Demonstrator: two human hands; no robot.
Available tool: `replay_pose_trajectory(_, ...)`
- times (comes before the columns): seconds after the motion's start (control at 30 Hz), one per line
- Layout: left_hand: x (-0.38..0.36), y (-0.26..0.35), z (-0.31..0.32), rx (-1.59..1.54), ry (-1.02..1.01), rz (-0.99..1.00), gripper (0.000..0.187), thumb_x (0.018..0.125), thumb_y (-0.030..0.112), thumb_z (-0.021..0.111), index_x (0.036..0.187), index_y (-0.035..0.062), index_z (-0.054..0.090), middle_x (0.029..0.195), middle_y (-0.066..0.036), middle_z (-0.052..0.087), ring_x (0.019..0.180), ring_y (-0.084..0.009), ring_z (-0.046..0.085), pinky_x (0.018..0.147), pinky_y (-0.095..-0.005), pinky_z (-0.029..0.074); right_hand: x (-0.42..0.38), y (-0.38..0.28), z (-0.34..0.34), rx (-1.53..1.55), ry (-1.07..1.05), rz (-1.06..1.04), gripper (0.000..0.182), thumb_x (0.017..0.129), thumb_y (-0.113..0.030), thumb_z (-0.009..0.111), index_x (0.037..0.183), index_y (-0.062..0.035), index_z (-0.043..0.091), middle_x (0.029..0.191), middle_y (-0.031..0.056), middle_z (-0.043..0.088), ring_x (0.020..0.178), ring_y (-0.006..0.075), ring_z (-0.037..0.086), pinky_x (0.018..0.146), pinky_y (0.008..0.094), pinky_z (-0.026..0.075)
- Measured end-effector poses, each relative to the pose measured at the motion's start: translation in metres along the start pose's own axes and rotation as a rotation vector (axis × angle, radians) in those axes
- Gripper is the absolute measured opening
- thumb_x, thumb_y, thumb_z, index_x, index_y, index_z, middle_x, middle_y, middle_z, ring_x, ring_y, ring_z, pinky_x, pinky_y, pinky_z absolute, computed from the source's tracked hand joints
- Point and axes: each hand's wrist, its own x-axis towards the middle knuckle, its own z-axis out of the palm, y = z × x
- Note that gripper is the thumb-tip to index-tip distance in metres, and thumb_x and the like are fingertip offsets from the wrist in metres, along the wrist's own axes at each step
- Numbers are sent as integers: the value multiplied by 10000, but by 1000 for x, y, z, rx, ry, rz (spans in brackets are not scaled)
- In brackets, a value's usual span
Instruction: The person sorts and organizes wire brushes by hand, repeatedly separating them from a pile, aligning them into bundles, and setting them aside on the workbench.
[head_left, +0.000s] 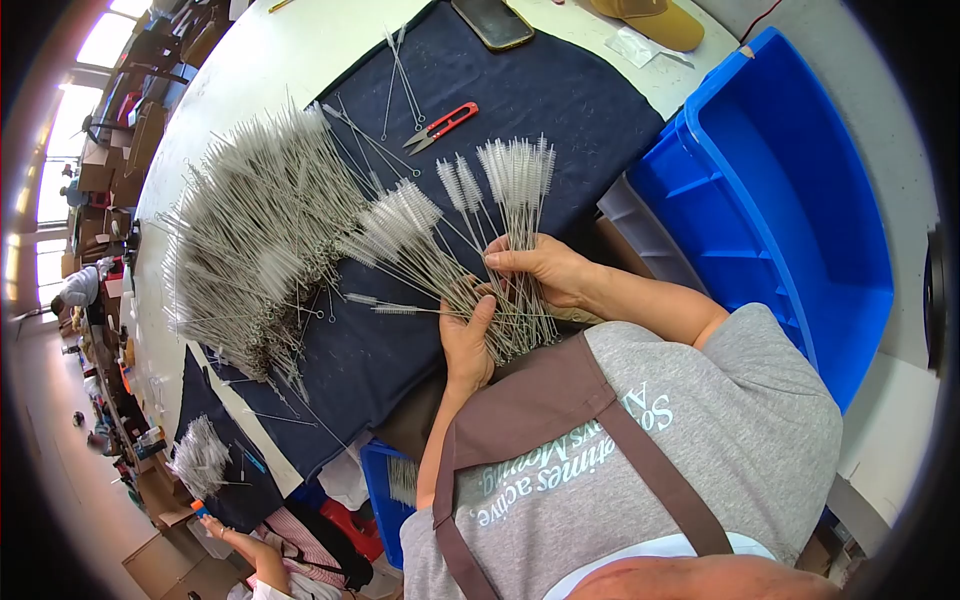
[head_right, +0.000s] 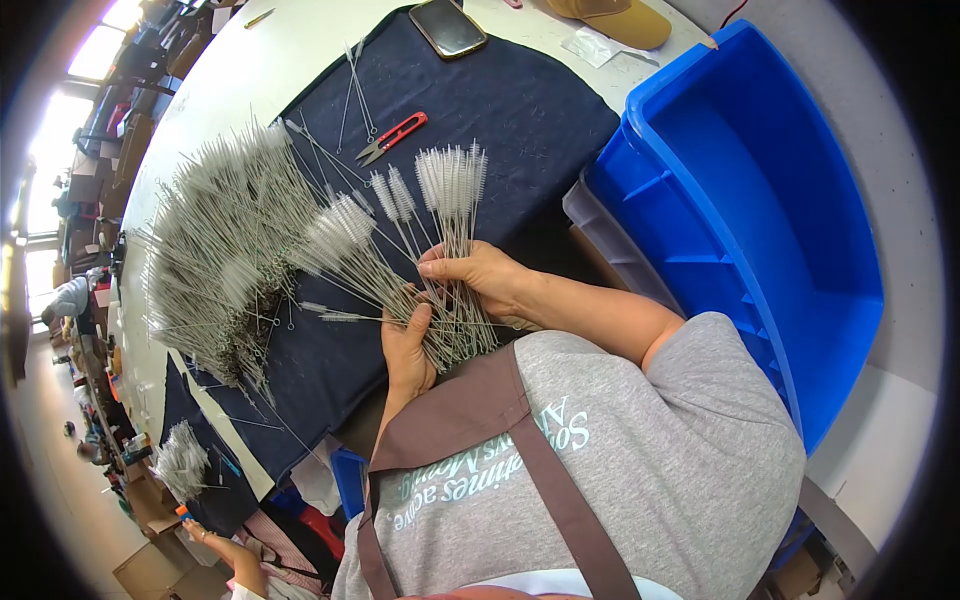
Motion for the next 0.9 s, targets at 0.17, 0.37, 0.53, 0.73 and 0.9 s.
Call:
replay_pose_trajectory(0.17, 0, 2, 4, -10, 9, -16, 371, 795, 7, 612, 1115, 40, 428, 999, -83, 555, 906, -165, 557, 826, -298, 474, 0, 0, 2, 111, 31, 22, 113, 801, -99, 620, 878, -44, 556, 768, 51, 570, 689, 140, 577, 624, 266, 513)
replay_pose_trajectory(0.37, 0, 0, 2, -13, 11, -20, 356, 801, 1, 598, 1111, 36, 427, 992, -88, 563, 889, -174, 568, 810, -305, 483, 2, 2, 0, 150, 33, 37, 102, 820, -105, 596, 884, -35, 558, 779, 62, 578, 717, 166, 605, 634, 286, 529)
replay_pose_trajectory(0.53, 0, 0, 2, -15, 21, -20, 336, 805, 1, 591, 1103, 37, 439, 966, -82, 578, 859, -171, 581, 792, -303, 491, 0, 0, 2, 163, 33, 48, 113, 822, -109, 594, 901, -30, 573, 792, 63, 585, 711, 161, 600, 641, 283, 526)
replay_pose_trajectory(0.73, 0, -1, 3, -30, 32, -24, 329, 809, 3, 588, 1102, 32, 441, 969, -80, 580, 866, -162, 579, 791, -298, 490, 0, 1, 3, 159, 44, 25, 116, 825, -114, 591, 895, -22, 580, 799, 58, 586, 712, 150, 593, 669, 273, 523)
replay_pose_trajectory(0.9, 1, 0, 4, -23, 33, -16, 335, 809, 8, 592, 1106, 29, 439, 970, -76, 577, 875, -155, 572, 805, -297, 483, -1, 1, 2, 178, 53, 22, 125, 824, -112, 592, 907, -21, 577, 817, 64, 586, 710, 153, 593, 675, 278, 523)
